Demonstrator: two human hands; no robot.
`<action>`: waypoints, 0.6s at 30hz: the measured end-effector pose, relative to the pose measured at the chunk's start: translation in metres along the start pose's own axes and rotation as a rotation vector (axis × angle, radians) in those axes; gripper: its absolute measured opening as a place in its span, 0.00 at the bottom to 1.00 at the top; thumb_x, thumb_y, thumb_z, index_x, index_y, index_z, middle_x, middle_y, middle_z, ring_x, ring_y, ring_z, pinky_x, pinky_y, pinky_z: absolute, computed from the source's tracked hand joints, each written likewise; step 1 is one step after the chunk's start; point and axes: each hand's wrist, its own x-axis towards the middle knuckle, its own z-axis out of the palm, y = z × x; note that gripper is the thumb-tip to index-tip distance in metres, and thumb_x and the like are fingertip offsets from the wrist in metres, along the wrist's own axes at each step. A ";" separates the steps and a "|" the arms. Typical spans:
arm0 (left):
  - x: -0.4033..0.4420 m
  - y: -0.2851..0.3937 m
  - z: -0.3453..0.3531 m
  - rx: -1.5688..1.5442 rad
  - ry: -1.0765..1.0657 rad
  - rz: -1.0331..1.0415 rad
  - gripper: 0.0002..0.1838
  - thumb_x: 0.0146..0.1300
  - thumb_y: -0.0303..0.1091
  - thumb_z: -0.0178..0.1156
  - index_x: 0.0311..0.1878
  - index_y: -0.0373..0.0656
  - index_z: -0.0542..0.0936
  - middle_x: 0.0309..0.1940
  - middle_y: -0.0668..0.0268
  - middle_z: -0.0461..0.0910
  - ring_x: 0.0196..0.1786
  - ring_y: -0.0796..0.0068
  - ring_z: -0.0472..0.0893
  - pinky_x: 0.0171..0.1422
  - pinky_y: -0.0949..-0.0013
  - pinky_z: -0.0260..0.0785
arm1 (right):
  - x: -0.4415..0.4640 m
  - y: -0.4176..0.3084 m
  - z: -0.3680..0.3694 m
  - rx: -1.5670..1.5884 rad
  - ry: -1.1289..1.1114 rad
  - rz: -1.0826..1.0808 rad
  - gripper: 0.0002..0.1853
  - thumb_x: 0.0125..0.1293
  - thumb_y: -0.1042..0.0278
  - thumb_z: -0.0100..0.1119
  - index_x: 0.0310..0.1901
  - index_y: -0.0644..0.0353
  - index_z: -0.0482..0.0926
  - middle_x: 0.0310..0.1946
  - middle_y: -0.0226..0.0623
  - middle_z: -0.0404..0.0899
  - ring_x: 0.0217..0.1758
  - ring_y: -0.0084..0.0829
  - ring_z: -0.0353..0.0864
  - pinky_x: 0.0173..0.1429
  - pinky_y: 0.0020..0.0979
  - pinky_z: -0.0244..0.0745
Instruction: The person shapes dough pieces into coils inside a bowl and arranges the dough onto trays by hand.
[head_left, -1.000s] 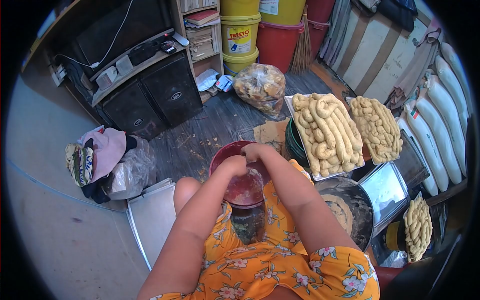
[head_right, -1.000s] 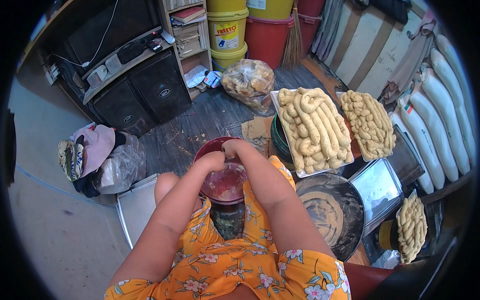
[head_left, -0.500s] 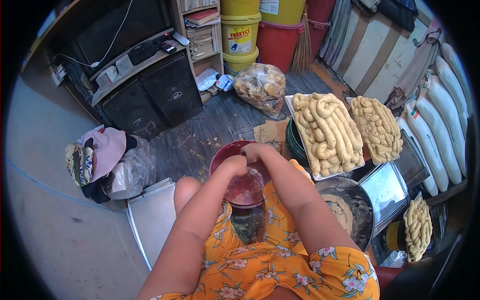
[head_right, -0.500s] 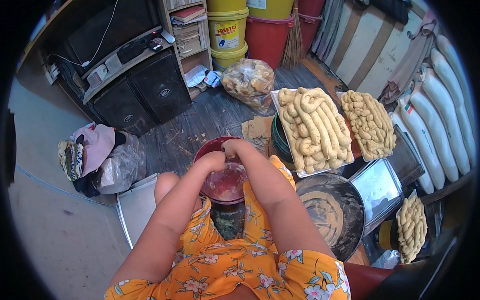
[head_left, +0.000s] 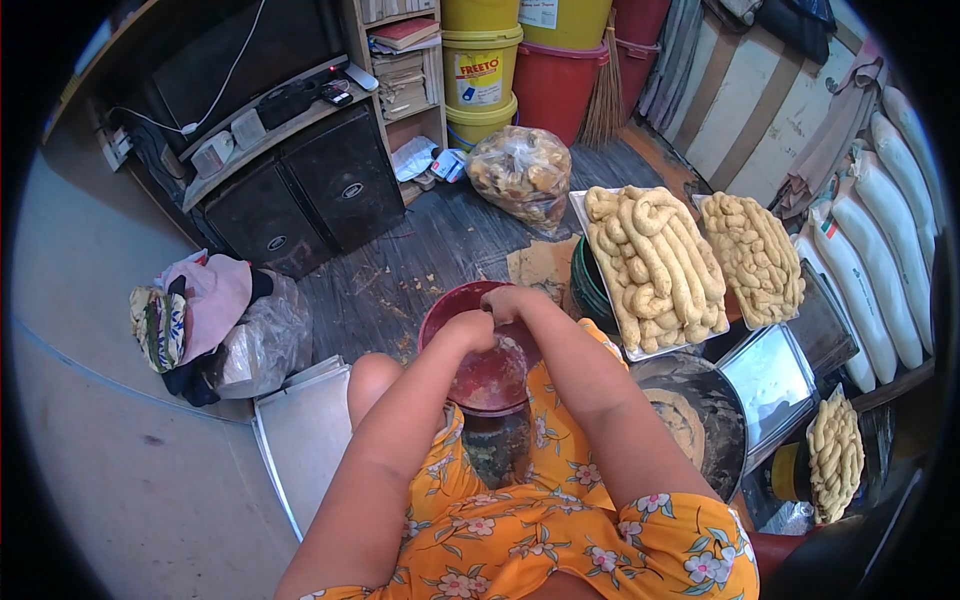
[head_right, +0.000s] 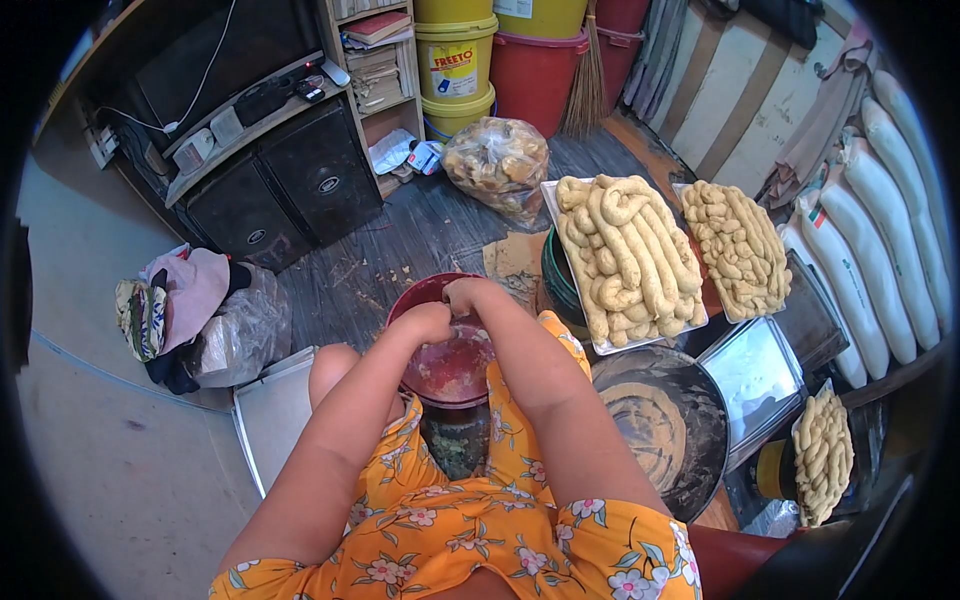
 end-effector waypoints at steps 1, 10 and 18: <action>-0.001 0.001 -0.001 -0.002 -0.002 -0.002 0.16 0.50 0.38 0.58 0.37 0.36 0.83 0.40 0.48 0.80 0.42 0.54 0.82 0.49 0.59 0.73 | 0.000 0.000 0.000 0.007 -0.003 0.002 0.26 0.46 0.65 0.62 0.51 0.58 0.77 0.49 0.45 0.79 0.53 0.41 0.77 0.54 0.38 0.71; -0.002 0.002 -0.002 0.004 -0.014 -0.012 0.16 0.50 0.37 0.58 0.37 0.35 0.83 0.40 0.48 0.80 0.43 0.54 0.81 0.49 0.59 0.73 | -0.003 -0.003 -0.002 0.007 -0.011 0.001 0.26 0.46 0.64 0.61 0.51 0.58 0.77 0.49 0.45 0.78 0.53 0.41 0.77 0.54 0.38 0.71; -0.003 0.003 -0.004 0.002 -0.017 -0.015 0.16 0.50 0.37 0.58 0.38 0.35 0.83 0.40 0.47 0.80 0.43 0.54 0.81 0.49 0.59 0.73 | 0.004 0.004 0.003 -0.016 0.003 -0.022 0.26 0.46 0.64 0.61 0.50 0.59 0.77 0.49 0.46 0.79 0.52 0.42 0.78 0.54 0.38 0.71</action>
